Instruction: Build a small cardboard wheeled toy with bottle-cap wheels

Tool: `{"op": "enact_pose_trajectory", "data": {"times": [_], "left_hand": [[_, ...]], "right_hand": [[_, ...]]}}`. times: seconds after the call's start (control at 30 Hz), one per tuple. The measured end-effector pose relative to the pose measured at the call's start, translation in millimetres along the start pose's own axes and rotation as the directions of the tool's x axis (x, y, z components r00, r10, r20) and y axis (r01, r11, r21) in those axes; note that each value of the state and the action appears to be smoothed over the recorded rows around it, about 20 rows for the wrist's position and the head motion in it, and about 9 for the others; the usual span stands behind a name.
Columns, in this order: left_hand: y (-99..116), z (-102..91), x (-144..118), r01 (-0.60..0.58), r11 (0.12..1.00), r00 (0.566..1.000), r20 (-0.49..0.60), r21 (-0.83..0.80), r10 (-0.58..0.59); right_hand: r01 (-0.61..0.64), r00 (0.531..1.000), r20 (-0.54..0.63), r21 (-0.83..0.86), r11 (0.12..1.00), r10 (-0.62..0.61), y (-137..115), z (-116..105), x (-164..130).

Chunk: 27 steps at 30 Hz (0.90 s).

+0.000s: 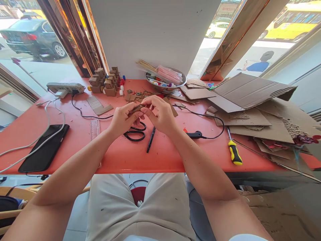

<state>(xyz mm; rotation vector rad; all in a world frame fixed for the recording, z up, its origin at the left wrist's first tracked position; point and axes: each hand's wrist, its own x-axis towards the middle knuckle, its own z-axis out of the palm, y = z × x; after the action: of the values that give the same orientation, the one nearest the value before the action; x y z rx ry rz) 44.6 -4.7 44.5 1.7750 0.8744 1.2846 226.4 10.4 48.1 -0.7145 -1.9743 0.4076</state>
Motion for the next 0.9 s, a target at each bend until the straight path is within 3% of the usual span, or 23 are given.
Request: {"op": "enact_pose_trajectory", "data": {"times": [0.13, 0.3, 0.57, 0.9], "left_hand": [[7, -4.1, -1, -0.035, 0.996, 0.999, 0.028, 0.077, 0.033], [12, -6.1, -2, -0.005, 0.999, 0.996, 0.094, 0.048, 0.000], [16, -8.9, 0, 0.046, 0.999, 0.973, 0.228, -0.009, -0.043], [13, -7.1, 0, 0.072, 0.996, 0.969, 0.241, -0.059, -0.055]], "right_hand": [[-0.006, 0.995, 0.100, -0.010, 1.000, 0.007, -8, -6, 2], [-0.025, 0.971, 0.237, 0.026, 0.999, 0.018, -11, -8, 3], [-0.015, 0.973, 0.230, 0.038, 0.999, 0.005, -16, -5, 0], [-0.062, 0.980, 0.196, 0.082, 0.995, 0.045, -15, 2, -3]]}}
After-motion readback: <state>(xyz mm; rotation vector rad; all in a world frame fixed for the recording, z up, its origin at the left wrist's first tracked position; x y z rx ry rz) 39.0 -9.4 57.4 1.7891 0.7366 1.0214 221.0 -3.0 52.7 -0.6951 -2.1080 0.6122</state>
